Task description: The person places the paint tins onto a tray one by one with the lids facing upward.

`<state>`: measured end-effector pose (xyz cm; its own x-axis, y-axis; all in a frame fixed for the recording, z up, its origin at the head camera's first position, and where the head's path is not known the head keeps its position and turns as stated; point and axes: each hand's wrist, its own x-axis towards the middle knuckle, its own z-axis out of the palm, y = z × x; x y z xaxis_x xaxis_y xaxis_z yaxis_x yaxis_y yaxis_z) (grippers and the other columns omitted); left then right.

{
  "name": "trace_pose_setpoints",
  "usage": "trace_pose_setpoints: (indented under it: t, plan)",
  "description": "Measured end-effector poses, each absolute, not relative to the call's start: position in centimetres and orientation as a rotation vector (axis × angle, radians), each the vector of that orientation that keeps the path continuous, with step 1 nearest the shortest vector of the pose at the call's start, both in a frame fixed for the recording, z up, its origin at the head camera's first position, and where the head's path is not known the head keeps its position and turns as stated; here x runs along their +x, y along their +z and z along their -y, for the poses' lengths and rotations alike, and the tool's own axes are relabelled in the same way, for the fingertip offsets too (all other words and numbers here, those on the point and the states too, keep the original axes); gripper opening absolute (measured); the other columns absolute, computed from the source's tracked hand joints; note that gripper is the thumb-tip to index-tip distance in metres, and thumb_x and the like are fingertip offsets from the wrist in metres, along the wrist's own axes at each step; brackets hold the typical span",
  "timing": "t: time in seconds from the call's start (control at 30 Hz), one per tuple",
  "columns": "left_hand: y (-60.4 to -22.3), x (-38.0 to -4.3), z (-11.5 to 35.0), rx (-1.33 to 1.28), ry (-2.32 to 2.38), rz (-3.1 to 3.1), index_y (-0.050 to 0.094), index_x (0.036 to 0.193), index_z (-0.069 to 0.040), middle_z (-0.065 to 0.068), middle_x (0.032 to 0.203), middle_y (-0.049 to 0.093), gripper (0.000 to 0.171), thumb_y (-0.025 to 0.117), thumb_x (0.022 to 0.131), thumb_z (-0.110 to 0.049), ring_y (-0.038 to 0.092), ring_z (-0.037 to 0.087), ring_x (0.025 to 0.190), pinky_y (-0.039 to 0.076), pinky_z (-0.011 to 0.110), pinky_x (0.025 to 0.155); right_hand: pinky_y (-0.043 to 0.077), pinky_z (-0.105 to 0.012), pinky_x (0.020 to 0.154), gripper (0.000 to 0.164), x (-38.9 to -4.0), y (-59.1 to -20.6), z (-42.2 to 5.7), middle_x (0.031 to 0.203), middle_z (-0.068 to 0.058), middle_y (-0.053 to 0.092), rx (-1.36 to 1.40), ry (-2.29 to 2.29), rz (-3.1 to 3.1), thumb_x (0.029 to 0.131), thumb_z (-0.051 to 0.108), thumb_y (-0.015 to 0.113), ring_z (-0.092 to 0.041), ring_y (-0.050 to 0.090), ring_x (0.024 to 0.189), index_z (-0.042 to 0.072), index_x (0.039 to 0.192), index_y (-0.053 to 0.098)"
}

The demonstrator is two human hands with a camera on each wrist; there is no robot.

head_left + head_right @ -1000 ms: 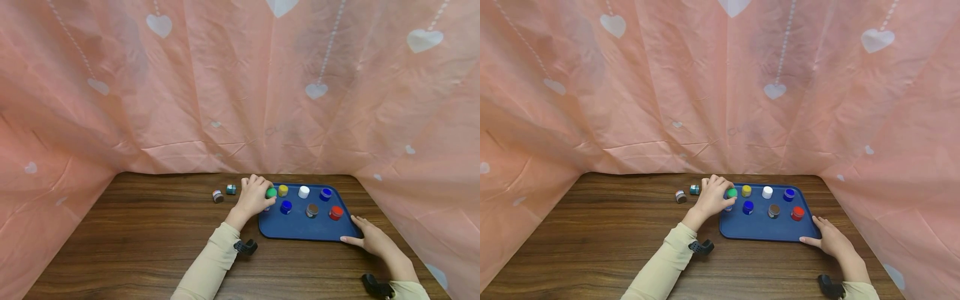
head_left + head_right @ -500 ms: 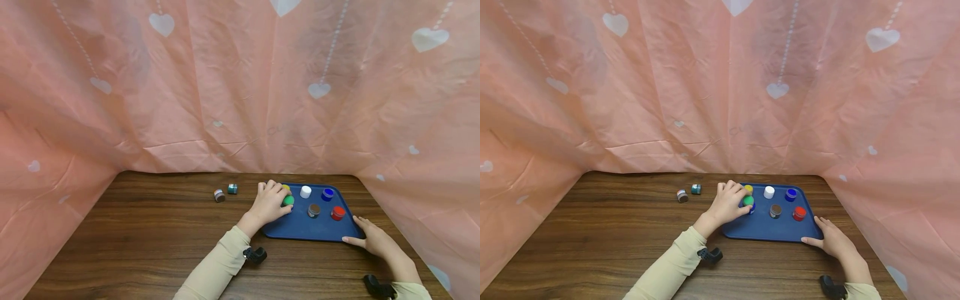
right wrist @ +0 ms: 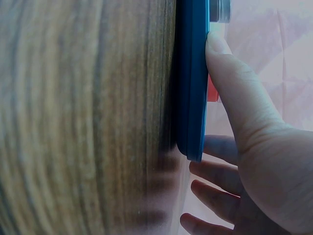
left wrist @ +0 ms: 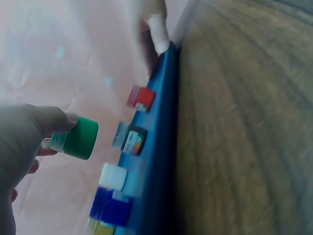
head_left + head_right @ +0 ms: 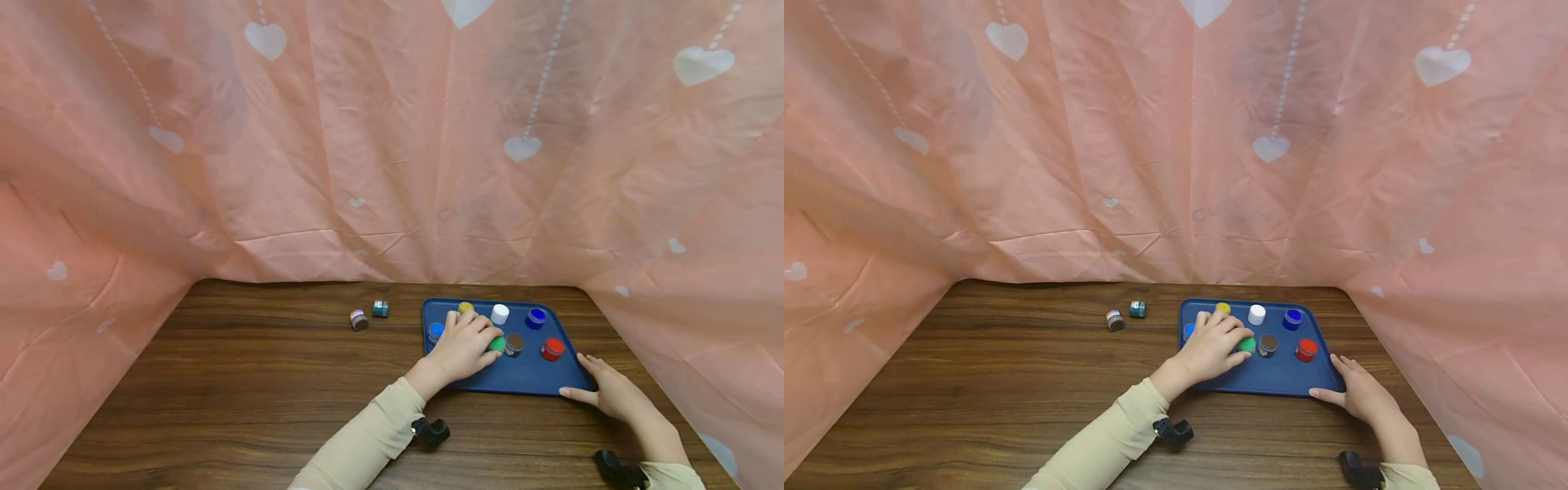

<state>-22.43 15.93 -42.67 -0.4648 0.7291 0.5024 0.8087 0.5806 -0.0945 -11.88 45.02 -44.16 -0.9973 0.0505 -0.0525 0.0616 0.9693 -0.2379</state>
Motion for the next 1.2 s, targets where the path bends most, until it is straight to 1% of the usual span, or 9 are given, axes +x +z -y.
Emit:
trace_pose_setpoints:
  t: [0.13,0.4,0.67,0.93,1.2]
  plan:
    - [-43.1,-21.9,-16.6,-1.268,-0.195,2.281,0.063,0.125,-0.033,-0.015,0.12,0.062,0.036,0.059,0.093,-0.05,0.047,0.008,0.107,0.029,0.031,0.085,0.034,-0.071,0.094,0.101,-11.9,-44.2,-45.0,0.138,-0.047,0.034,0.089,-0.375,-3.066,0.08,0.06,0.068,-0.066,0.033,0.124,-0.016,0.14,0.037]
    - [-43.8,-21.3,-18.1,-1.337,-0.147,2.252,0.061,0.128,-0.035,-0.018,0.124,0.06,0.036,0.055,0.096,-0.049,0.046,0.007,0.109,0.025,0.027,0.083,0.035,-0.071,0.094,0.101,-12.0,-44.1,-45.0,0.137,-0.048,0.034,0.093,-0.367,-3.072,0.081,0.06,0.068,-0.066,0.034,0.124,-0.016,0.14,0.038]
    - [-44.9,-20.9,-19.3,-1.392,-0.082,2.262,0.061,0.129,-0.035,-0.018,0.126,0.06,0.035,0.056,0.096,-0.047,0.047,0.006,0.11,0.026,0.026,0.083,0.036,-0.071,0.094,0.101,-12.2,-43.9,-44.8,0.137,-0.048,0.033,0.095,-0.365,-3.059,0.081,0.06,0.067,-0.066,0.035,0.123,-0.016,0.14,0.037]
    - [-45.4,-20.8,-20.6,-1.44,-0.036,2.363,0.057,0.131,-0.038,-0.018,0.131,0.057,0.034,0.053,0.098,-0.046,0.043,0.005,0.112,0.027,0.026,0.085,0.036,-0.07,0.093,0.1,-12.0,-44.1,-45.0,0.137,-0.048,0.034,0.094,-0.368,-3.066,0.081,0.058,0.068,-0.066,0.035,0.123,-0.016,0.14,0.037]
    - [-45.1,-20.2,-21.3,-1.443,-0.022,2.404,0.057,0.13,-0.04,-0.02,0.13,0.057,0.033,0.053,0.097,-0.046,0.044,0.005,0.112,0.025,0.025,0.08,0.037,-0.069,0.092,0.097,-11.9,-44.0,-45.0,0.137,-0.048,0.034,0.081,-0.359,-3.073,0.082,0.056,0.069,-0.065,0.036,0.123,-0.016,0.139,0.038]
